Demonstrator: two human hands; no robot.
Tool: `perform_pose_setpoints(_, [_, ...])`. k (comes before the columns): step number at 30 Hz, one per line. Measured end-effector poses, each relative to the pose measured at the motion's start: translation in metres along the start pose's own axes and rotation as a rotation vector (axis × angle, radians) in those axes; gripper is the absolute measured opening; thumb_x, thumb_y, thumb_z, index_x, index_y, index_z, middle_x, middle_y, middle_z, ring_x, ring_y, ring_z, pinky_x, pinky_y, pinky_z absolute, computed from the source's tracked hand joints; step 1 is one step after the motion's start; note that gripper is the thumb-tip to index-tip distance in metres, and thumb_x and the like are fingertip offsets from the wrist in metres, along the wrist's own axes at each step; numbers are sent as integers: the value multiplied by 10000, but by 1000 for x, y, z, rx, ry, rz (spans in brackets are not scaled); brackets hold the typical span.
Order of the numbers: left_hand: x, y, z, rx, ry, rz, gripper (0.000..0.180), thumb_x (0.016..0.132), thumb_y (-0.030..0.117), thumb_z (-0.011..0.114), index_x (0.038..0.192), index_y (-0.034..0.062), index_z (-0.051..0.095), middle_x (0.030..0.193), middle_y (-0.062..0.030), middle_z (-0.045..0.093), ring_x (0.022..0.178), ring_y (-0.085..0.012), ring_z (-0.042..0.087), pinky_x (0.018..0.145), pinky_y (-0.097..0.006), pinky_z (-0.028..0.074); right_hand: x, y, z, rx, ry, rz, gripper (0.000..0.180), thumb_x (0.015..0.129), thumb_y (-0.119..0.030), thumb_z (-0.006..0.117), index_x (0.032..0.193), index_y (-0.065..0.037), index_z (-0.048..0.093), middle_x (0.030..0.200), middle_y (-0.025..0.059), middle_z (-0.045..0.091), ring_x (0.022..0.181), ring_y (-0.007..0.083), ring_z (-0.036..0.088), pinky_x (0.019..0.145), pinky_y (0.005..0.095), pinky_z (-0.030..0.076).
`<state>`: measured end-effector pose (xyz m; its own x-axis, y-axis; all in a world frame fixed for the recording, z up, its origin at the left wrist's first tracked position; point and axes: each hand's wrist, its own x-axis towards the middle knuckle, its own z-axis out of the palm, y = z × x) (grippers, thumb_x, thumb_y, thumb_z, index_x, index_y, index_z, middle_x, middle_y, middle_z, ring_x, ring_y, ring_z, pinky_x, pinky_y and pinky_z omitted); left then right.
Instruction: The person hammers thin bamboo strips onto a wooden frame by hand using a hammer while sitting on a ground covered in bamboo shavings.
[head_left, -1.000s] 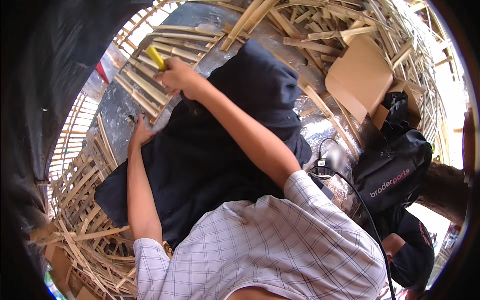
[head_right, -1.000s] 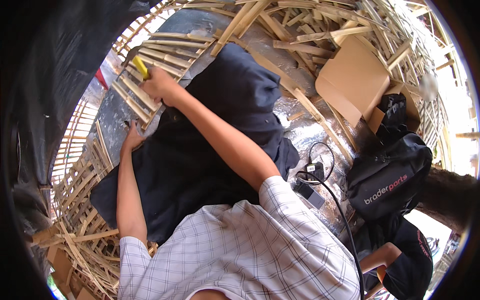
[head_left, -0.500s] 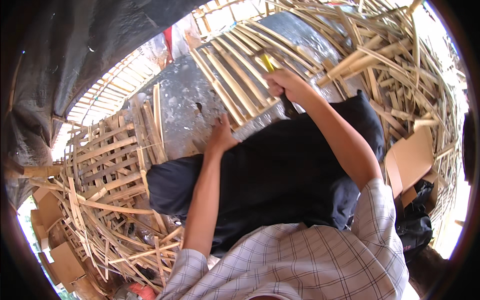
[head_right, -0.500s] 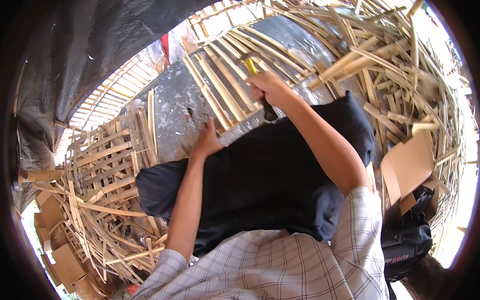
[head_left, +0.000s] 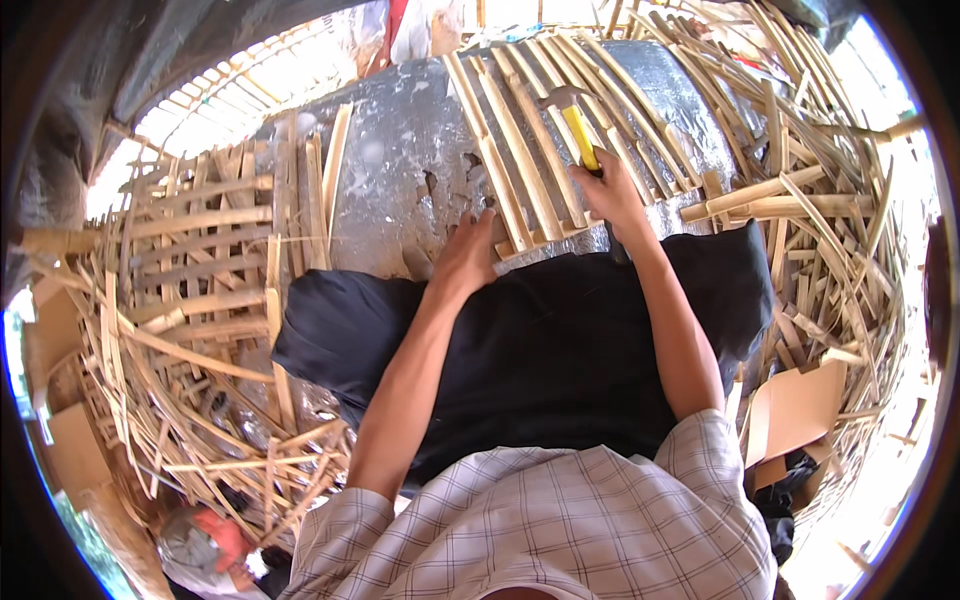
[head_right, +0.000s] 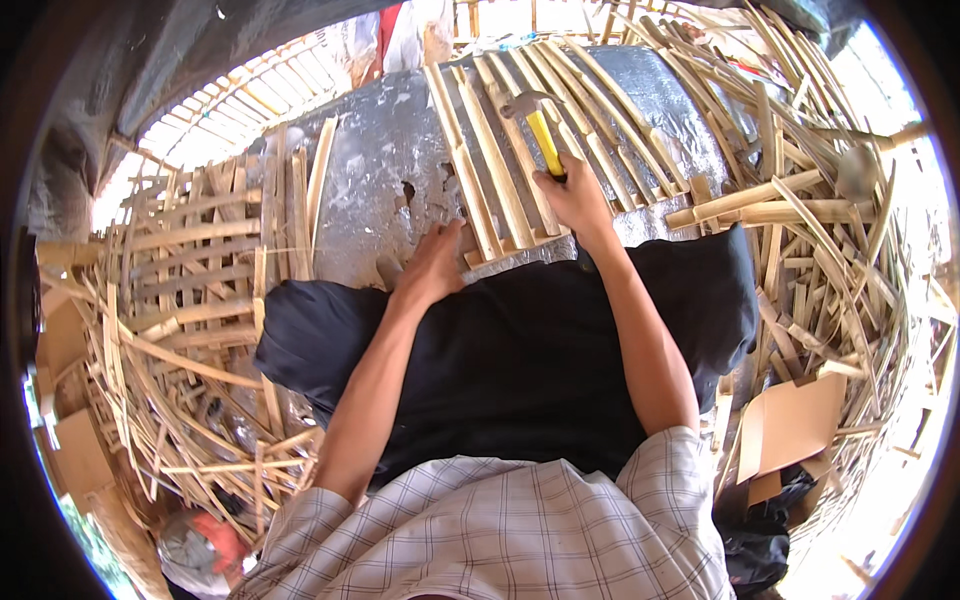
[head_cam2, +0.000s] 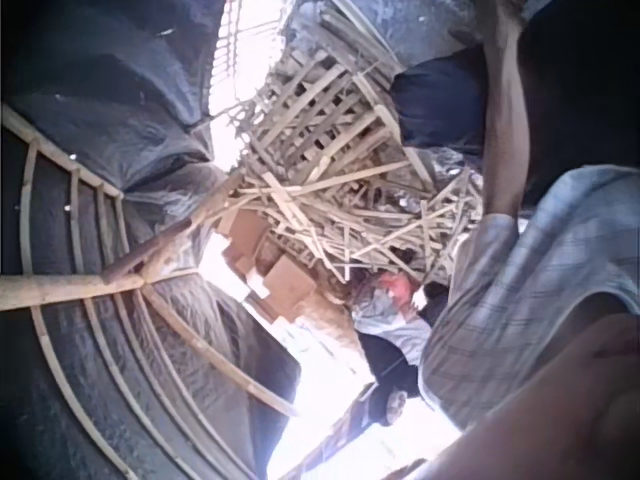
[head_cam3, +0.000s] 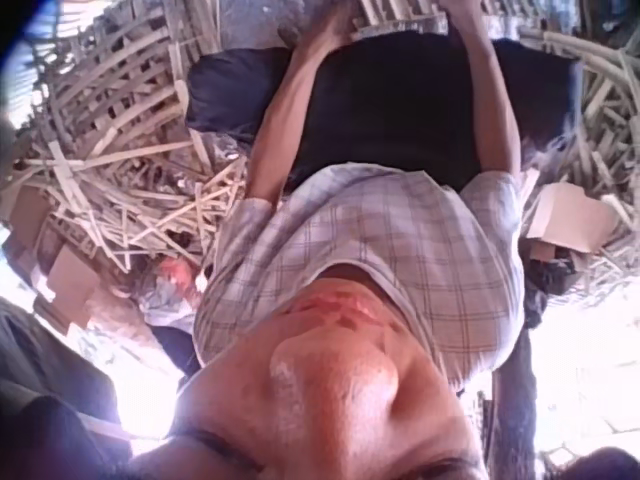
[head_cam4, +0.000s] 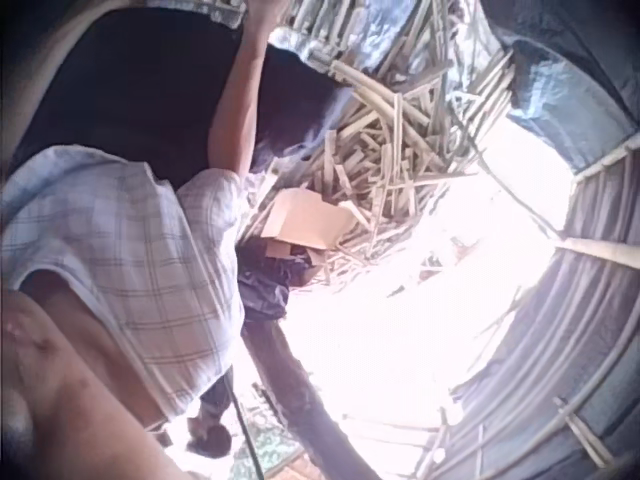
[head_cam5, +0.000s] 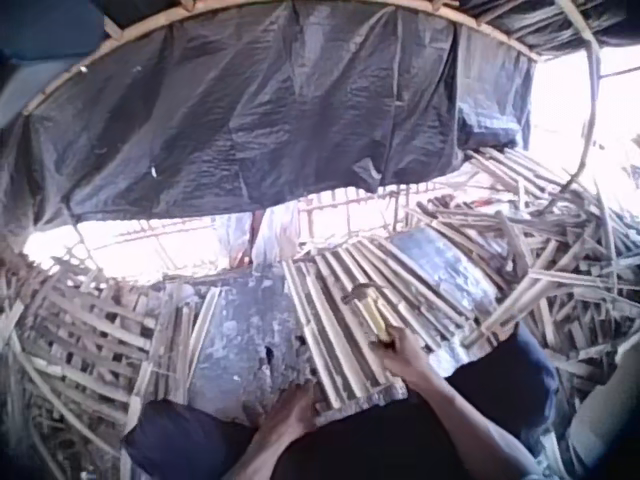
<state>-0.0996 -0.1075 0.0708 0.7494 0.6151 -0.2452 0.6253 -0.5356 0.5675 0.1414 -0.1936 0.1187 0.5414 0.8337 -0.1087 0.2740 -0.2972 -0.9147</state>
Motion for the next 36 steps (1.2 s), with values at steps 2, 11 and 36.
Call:
perform_pose_setpoints(2, [0, -4, -5, -8, 8, -31, 922, 640, 61, 858, 1461, -7, 444, 1377, -294, 514, 1313, -428, 506, 1085, -476, 459, -9, 8, 3, -48, 3, -34, 182, 987, -142, 641, 881, -52, 524, 593, -59, 400, 457, 34, 351, 391, 256, 259])
perform_pose_setpoints(11, [3, -5, -25, -31, -7, 83, 1078, 576, 164, 945, 1510, 99, 411, 1506, -145, 443, 1413, -323, 421, 1167, -400, 381, -28, -2, 20, 3, 36, -81, 248, 918, -161, 690, 862, 57, 587, 669, 187, 626, 525, 264, 585, 517, 396, 453])
perform_pose_setpoints(36, [28, 2, -8, -78, 85, 225, 779, 706, 166, 887, 1415, 236, 573, 1357, -122, 540, 1260, -339, 555, 1070, -437, 461, -16, 45, 25, -104, -26, -294, 289, 846, -94, 794, 887, 40, 541, 750, 177, 713, 717, 289, 752, 589, 365, 547])
